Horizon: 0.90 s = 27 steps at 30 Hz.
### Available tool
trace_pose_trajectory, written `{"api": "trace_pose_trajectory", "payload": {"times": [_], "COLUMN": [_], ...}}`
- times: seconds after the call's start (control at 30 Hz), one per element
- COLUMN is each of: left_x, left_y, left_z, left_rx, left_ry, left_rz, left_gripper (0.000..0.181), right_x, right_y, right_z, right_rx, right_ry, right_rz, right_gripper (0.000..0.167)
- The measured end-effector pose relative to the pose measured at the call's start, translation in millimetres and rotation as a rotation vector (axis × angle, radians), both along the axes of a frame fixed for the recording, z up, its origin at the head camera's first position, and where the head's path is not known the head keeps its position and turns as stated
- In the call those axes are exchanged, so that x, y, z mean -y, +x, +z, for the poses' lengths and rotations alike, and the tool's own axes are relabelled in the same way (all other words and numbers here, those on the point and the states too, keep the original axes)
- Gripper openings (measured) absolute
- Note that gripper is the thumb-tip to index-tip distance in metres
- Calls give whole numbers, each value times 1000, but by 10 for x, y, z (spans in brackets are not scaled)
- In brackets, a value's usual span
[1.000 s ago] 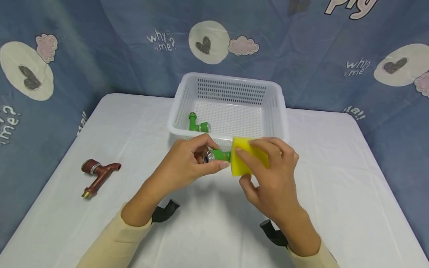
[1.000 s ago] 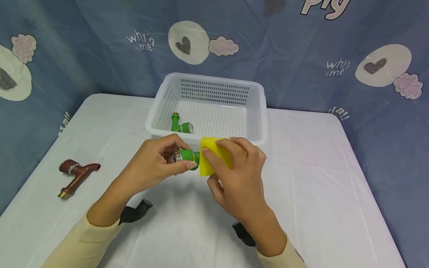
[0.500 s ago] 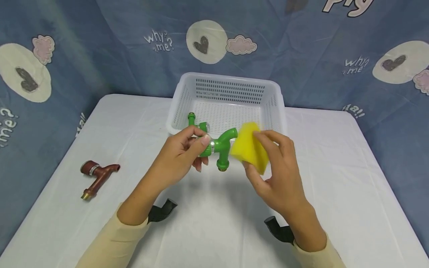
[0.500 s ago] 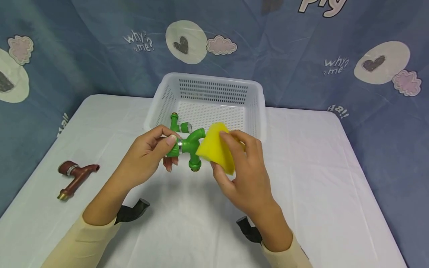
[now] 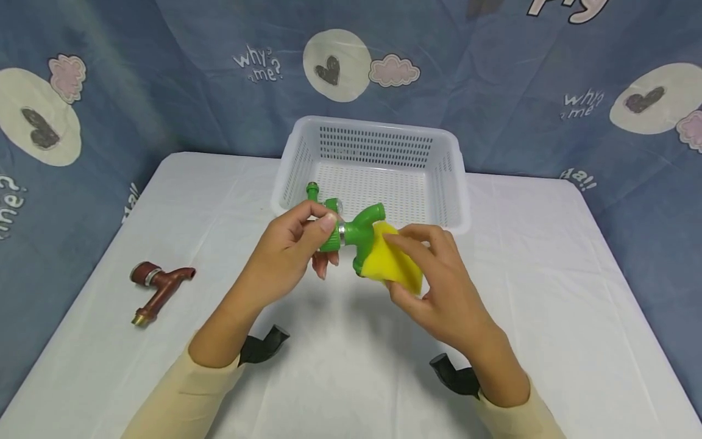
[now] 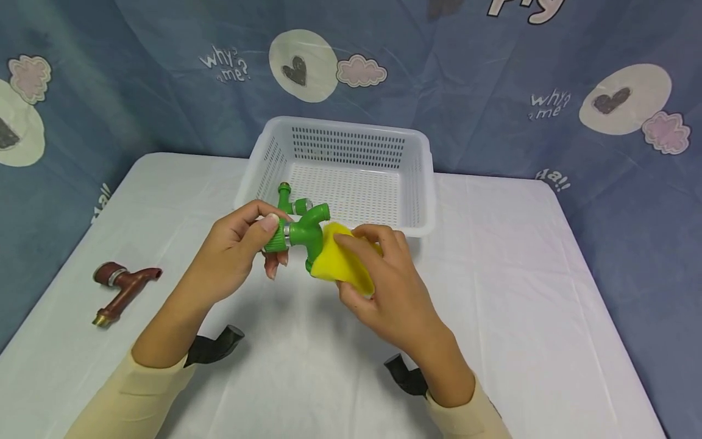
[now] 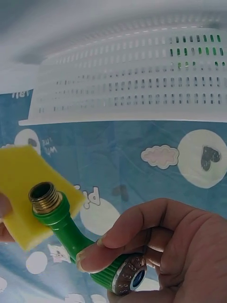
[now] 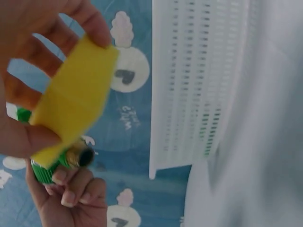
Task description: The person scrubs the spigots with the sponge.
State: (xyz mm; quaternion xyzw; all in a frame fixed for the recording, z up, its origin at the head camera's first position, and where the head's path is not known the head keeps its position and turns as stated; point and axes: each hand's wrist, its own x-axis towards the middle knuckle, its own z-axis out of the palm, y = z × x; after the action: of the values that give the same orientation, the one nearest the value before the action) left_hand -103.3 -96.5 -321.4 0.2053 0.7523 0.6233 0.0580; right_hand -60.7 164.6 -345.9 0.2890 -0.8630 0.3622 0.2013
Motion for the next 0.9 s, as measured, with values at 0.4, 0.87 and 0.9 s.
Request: {"api": "trace_pose_trajectory", "payload": {"times": [0.4,0.87,0.9], "left_x": [-6,40,42], "left_y": [-32,-38,-43], "left_z": [-12,-3,-3], "left_rx": [16,-45,-52], "left_ry": [58,108,112], "left_rz": [-16,1,0], "left_gripper": [25,21,21], "right_x": [27,60,49], "right_y": [30,46,42], "right_z": [45,20,22], "right_rx": [-187,-61,-55], "right_ry": [-143,60,71], "right_rz": [-4,2,-4], "right_gripper": [52,48,48]}}
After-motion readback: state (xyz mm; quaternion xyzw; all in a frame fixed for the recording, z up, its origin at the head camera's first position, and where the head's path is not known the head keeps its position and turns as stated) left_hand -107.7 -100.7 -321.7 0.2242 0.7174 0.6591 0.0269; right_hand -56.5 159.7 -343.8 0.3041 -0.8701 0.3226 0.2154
